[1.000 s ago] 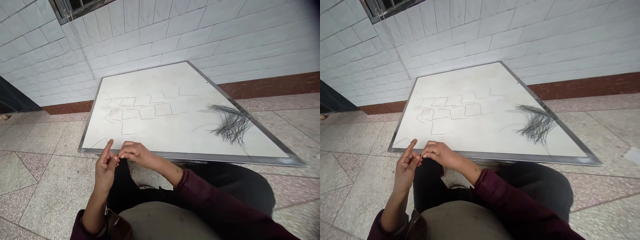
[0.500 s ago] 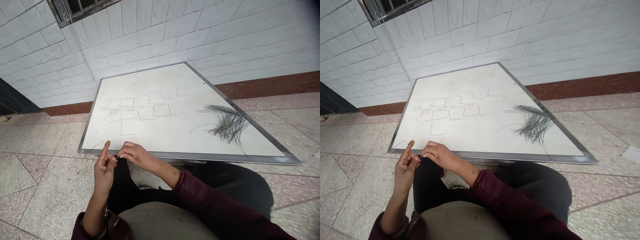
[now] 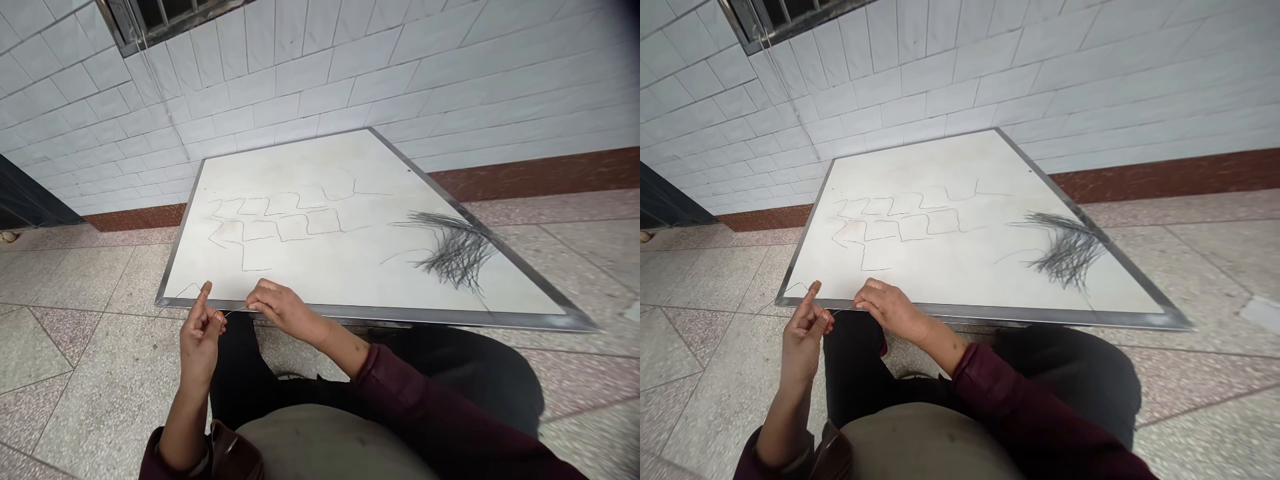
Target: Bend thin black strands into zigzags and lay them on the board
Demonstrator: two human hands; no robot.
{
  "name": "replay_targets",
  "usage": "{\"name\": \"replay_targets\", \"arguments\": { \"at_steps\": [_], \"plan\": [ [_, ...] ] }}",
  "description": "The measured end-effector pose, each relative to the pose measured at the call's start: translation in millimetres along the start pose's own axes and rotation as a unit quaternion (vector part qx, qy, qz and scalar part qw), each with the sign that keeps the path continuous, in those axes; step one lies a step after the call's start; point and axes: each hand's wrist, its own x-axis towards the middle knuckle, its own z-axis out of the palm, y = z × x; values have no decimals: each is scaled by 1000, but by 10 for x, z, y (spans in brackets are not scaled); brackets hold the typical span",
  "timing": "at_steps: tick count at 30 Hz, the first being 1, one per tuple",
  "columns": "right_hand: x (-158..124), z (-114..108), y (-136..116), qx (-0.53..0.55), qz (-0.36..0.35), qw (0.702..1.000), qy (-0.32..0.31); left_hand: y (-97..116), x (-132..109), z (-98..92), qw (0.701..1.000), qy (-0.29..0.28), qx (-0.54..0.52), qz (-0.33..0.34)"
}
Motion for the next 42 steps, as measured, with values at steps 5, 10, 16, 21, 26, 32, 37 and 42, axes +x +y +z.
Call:
{"name": "replay_targets", "arguments": {
  "at_steps": [5,10,16,21,26,32,37,42],
  "plan": [
    [90,-155,-35,-19,-33,998,-55,-9,-16,21,999,-26,20,2],
    [181,-63,-185,-83,-85,993,-25,36,-51,51,999,-36,33,12],
    [163,119,-273,-32,-31,999,-16,25,-55,40,998,-46,31,15],
    [149,122,-307,26,43,998,-27,8,-52,35,998,-57,28,17],
    [156,109,-320,52,46,997,-41,-14,-42,41,998,-61,9,7],
    [146,134,-263,59,7,998,-33,-35,-40,39,998,-66,4,-1],
    [123,146,-136,100,-26,994,-41,-61,-49,30,997,-71,-18,-3],
    [81,154,-34,220,56,972,-59,-58,-22,18,996,-83,-40,-18]
  ]
}}
